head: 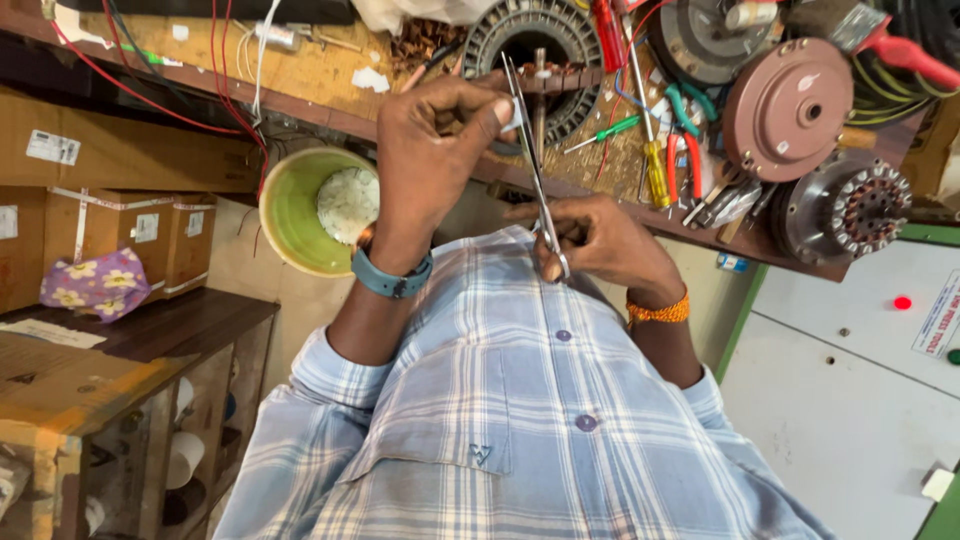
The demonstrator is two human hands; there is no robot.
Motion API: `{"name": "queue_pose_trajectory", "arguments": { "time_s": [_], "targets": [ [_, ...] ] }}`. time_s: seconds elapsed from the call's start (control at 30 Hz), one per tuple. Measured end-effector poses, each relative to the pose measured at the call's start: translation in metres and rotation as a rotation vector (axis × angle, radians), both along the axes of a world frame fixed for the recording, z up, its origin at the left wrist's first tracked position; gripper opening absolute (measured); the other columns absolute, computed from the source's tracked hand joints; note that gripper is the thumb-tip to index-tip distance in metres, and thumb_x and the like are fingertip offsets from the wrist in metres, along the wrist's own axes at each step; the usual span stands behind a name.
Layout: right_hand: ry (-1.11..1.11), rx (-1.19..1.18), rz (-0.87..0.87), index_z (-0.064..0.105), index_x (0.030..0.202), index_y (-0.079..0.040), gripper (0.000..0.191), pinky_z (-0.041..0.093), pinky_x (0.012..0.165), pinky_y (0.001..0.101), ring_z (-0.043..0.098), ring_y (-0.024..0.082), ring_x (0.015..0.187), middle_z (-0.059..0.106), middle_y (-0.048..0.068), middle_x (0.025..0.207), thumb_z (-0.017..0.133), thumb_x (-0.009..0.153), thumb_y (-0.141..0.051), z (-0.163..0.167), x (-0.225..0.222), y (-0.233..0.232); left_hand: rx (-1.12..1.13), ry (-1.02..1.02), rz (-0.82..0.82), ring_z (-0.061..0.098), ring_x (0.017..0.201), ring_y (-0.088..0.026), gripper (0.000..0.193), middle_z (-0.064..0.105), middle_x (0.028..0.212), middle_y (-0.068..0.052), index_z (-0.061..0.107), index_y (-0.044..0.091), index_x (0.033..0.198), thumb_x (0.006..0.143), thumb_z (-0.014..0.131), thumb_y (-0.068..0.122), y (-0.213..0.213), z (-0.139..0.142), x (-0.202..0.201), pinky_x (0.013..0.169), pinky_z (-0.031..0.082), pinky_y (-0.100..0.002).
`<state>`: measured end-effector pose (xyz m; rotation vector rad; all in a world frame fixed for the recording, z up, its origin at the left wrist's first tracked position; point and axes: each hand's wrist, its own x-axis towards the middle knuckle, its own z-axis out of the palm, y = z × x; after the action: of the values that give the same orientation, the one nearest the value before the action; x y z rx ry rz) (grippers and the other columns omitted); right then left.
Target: The person places a motor stator into a green press machine and operates it. They then move to a workbench, insert small white insulating pieces into the stator slots by hand, and use pliers and a screwdriver to adjust the components. The person repeats the press operation and continues inserting and adjusting the insulating pieces.
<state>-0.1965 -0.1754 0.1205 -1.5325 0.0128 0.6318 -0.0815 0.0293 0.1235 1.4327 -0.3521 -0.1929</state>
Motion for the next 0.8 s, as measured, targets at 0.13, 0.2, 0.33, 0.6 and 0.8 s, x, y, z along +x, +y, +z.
{"name": "queue_pose_trajectory", "arguments": {
  "time_s": [0.13,0.2,0.33,0.6,0.8],
  "targets": [
    [-0.016,-0.024,-0.03,0.069,0.135,-0.002,0.062,0.051,0.066,0.0222,0.061,0.004,0.074,0.069,-0.002,0.08,0.085,0.076,-0.006,0.004,0.001,0.002,0.03,-0.046,-0.001,0.073,0.088,-0.01,0.006,0.077,0.086,-0.007,0.077,-0.003,0.098,0.097,0.075,0.002,-0.002,-0.001,0.002,0.088,0.061,-0.027],
    [0.015,-0.009,-0.071,0.069,0.135,-0.002,0.063,0.048,0.065,0.022,0.058,0.004,0.074,0.067,-0.003,0.081,0.087,0.075,-0.008,0.003,0.0,0.002,0.035,-0.014,-0.01,0.073,0.08,-0.01,0.005,0.077,0.086,-0.006,0.077,-0.002,0.097,0.096,0.075,0.003,-0.002,-0.002,0.004,0.081,0.061,-0.026],
    [-0.001,-0.114,-0.112,0.073,0.129,-0.002,0.057,0.041,0.059,0.0225,0.052,0.003,0.07,0.064,-0.004,0.079,0.089,0.074,-0.011,-0.008,-0.009,-0.004,0.007,0.123,-0.051,0.074,0.076,-0.009,0.007,0.077,0.083,-0.006,0.075,0.0,0.094,0.096,0.075,0.007,-0.003,-0.001,0.009,0.068,0.059,-0.023],
    [0.086,-0.255,-0.543,0.072,0.116,-0.002,0.029,0.059,0.068,0.0264,0.071,0.01,0.078,0.077,0.004,0.093,0.075,0.09,-0.015,-0.089,-0.04,-0.07,-0.247,0.321,-0.002,0.08,0.089,-0.013,0.019,0.078,0.102,-0.012,0.058,0.008,0.107,0.098,0.067,0.022,0.011,0.018,0.015,0.053,0.06,-0.022],
    [-0.381,-0.999,-0.433,0.06,0.128,-0.002,0.047,0.054,0.071,0.042,0.07,0.033,0.084,0.073,0.021,0.095,0.08,0.087,-0.013,-0.193,-0.016,-0.111,-0.284,0.331,-0.001,0.079,0.077,-0.02,0.015,0.075,0.105,-0.016,0.056,0.008,0.107,0.101,0.066,0.017,0.021,-0.001,-0.014,0.044,0.056,-0.024]
  ]
}}
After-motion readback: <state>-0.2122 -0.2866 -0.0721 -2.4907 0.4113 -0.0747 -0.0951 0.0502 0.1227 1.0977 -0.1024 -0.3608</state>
